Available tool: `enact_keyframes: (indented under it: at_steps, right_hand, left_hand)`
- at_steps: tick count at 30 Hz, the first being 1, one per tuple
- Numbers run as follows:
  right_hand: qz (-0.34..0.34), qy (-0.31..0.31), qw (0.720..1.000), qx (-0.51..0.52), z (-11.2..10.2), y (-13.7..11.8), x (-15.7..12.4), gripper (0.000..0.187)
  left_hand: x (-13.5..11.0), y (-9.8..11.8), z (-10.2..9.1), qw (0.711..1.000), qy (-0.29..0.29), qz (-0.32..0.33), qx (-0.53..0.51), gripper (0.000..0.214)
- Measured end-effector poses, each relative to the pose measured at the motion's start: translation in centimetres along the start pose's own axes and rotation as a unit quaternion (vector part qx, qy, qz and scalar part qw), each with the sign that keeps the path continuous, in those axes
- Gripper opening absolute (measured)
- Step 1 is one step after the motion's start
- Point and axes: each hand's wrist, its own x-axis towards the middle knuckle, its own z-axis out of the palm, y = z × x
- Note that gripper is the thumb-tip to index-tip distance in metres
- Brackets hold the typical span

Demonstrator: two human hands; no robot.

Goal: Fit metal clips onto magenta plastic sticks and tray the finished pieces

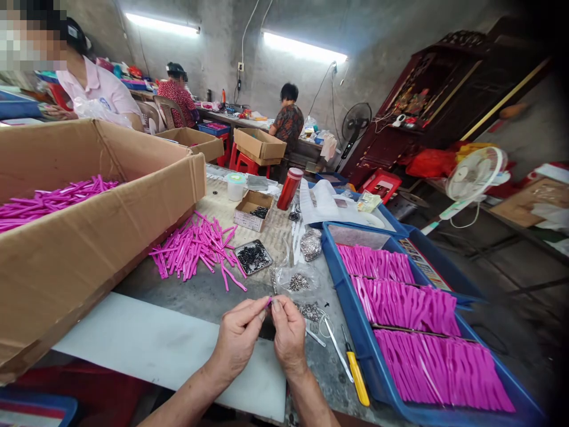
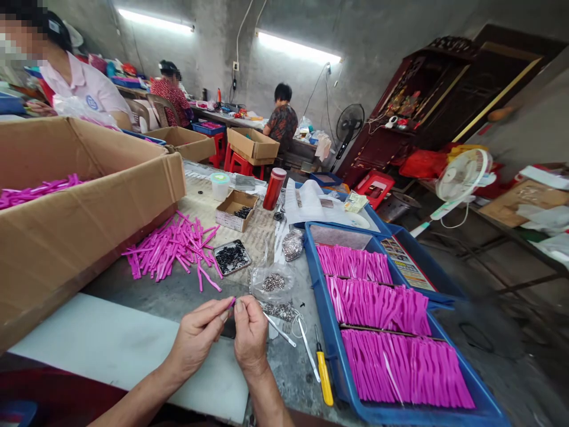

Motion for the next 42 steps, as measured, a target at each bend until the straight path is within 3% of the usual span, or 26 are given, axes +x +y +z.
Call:
enact_keyframes:
  at_steps: [23,35,42]
  right_hand:
    - [-0.019,0.038,0.999,0.024,0.17,-0.09,0.29,0.007]
    - [0.051,0.002,0.997,0.059,-0.10,0.49,0.28,0.022]
    - [0.049,0.018,0.998,0.040,0.04,-0.01,0.68,0.016]
  left_hand:
    - [0.16,-0.02,-0.06,0.999,0.001,0.025,0.026,0.026]
    - [0.15,-0.04,-0.09,0.999,0.006,0.029,0.021,0.025]
    - [0.14,0.06,-0.17,0.999,0.005,0.023,0.034,0.025]
